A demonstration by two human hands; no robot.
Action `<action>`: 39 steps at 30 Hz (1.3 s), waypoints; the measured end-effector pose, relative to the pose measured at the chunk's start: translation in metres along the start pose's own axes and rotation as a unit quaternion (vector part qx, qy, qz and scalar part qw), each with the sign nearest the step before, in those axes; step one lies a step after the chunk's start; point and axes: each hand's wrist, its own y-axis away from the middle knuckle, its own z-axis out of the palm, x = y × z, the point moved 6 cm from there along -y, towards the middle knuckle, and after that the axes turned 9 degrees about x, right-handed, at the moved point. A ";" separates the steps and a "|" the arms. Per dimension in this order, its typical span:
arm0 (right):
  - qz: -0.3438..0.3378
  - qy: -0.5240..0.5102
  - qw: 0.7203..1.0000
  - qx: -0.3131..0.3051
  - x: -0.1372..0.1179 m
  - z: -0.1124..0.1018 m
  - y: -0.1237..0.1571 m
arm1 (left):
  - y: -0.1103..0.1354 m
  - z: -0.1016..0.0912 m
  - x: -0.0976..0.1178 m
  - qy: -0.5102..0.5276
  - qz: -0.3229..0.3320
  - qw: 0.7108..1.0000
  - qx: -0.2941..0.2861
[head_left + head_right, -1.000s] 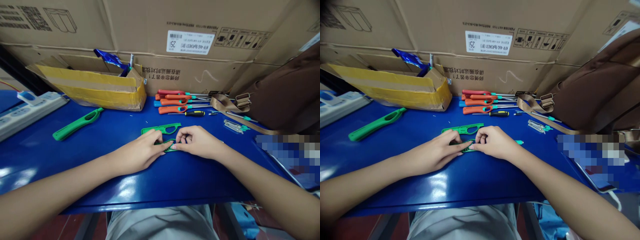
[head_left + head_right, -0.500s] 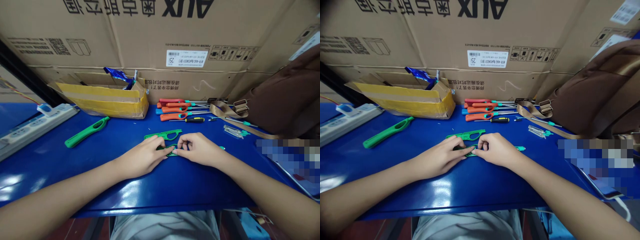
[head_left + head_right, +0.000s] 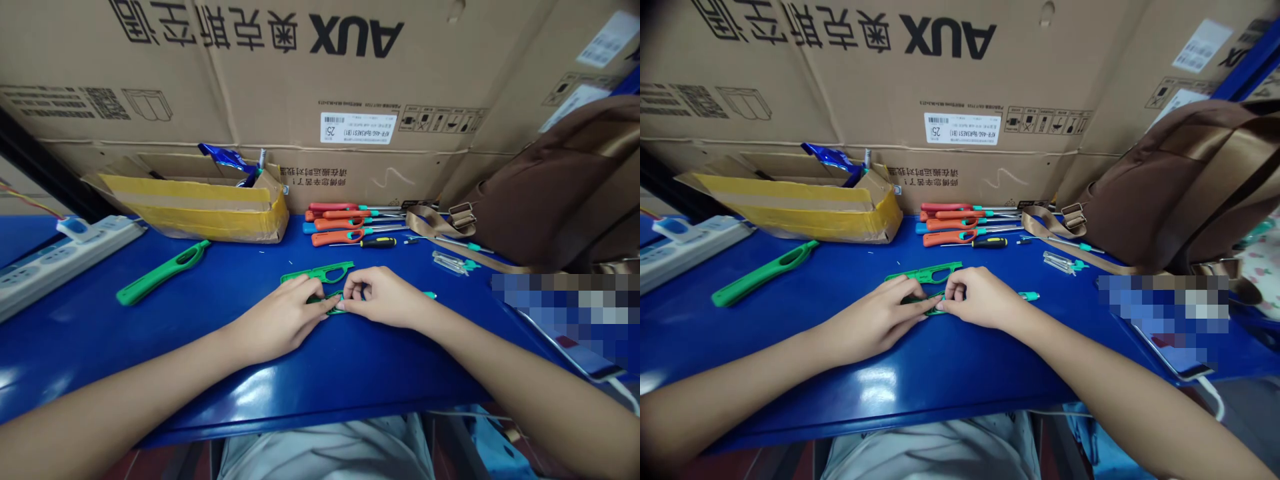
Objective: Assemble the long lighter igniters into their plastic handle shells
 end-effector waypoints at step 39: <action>0.294 0.392 0.861 0.137 0.101 -0.142 -0.001 | -0.001 -0.022 -0.005 0.032 -0.002 0.996 0.077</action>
